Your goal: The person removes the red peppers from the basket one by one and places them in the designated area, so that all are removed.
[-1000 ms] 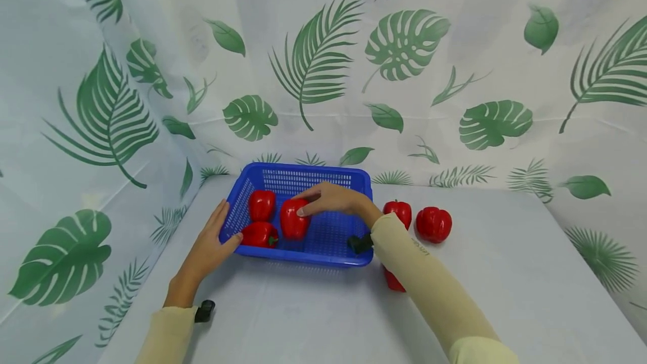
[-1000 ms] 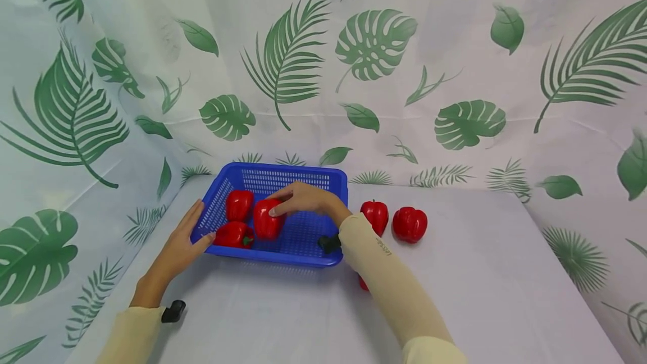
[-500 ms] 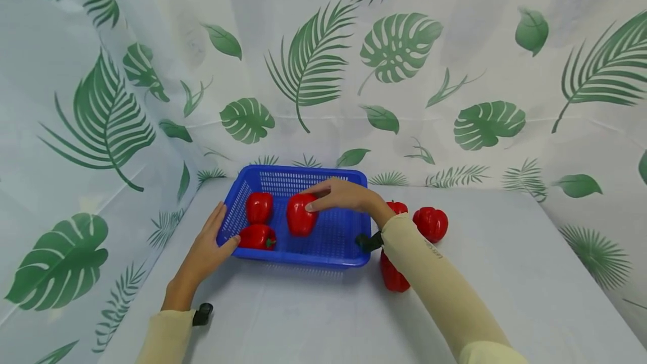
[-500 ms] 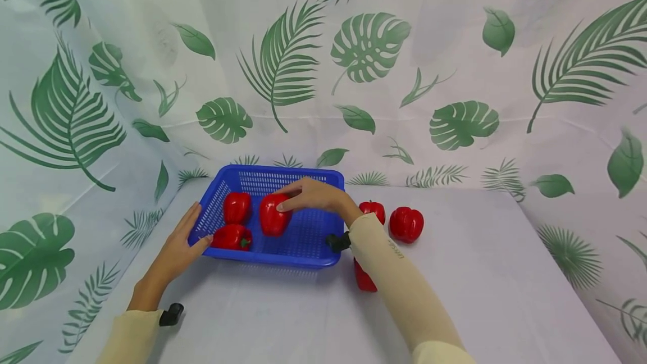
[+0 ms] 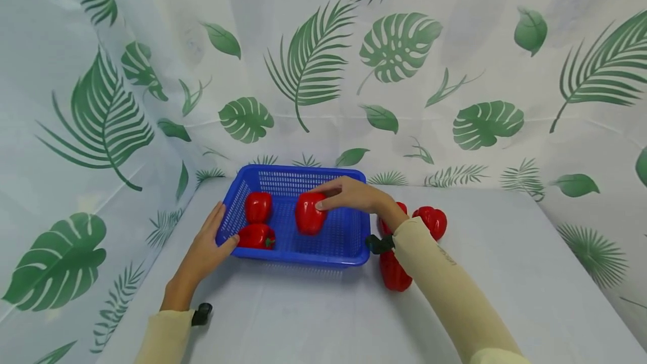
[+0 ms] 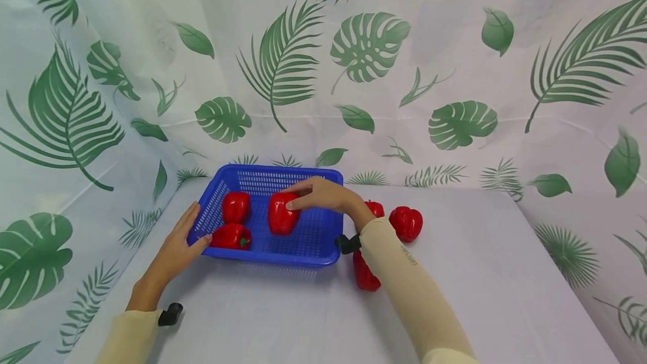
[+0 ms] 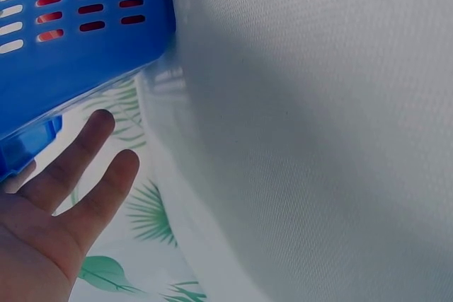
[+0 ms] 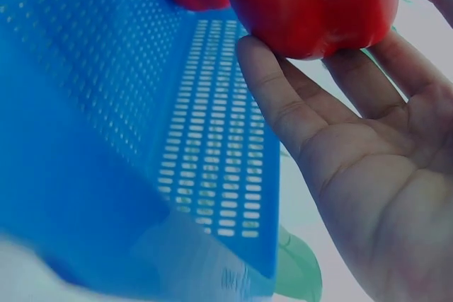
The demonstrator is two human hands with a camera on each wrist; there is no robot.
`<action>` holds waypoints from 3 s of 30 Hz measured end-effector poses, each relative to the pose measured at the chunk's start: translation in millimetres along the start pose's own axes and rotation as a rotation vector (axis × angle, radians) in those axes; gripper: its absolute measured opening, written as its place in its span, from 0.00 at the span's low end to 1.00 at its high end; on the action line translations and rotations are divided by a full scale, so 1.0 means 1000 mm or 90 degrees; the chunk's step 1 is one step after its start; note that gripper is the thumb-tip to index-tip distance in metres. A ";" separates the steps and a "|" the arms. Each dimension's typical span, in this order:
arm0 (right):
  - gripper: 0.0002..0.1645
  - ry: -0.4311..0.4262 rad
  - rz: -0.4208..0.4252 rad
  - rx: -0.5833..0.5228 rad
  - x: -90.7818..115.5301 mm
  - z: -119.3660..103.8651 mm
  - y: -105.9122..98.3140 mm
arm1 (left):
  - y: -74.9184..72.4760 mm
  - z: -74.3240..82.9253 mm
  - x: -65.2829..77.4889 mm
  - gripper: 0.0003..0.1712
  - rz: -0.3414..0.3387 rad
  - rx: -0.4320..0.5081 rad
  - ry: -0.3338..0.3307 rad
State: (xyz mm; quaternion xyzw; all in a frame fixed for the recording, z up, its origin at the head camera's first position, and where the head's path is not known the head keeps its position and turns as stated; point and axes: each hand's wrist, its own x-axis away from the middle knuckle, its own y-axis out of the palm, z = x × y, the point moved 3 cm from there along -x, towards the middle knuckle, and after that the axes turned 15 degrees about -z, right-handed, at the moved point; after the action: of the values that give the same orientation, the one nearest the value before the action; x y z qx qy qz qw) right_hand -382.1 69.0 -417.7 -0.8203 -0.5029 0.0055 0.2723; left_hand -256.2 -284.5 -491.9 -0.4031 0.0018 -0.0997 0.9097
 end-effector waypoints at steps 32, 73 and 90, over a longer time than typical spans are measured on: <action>0.35 0.018 0.077 -0.023 0.071 0.027 -0.014 | 0.001 -0.002 0.000 0.52 0.001 -0.004 -0.004; 0.35 -0.014 0.138 -0.132 0.182 0.083 -0.021 | 0.000 -0.002 -0.001 0.52 0.002 0.003 0.004; 0.36 0.028 0.141 -0.165 0.229 0.112 -0.017 | 0.003 -0.001 0.000 0.53 -0.007 0.002 -0.014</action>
State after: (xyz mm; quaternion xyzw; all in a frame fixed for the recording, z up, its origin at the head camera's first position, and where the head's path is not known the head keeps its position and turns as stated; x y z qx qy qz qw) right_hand -314.9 314.0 -444.5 -0.8990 -0.3995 -0.0477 0.1728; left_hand -256.0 -283.3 -494.2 -0.4024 -0.0102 -0.1001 0.9099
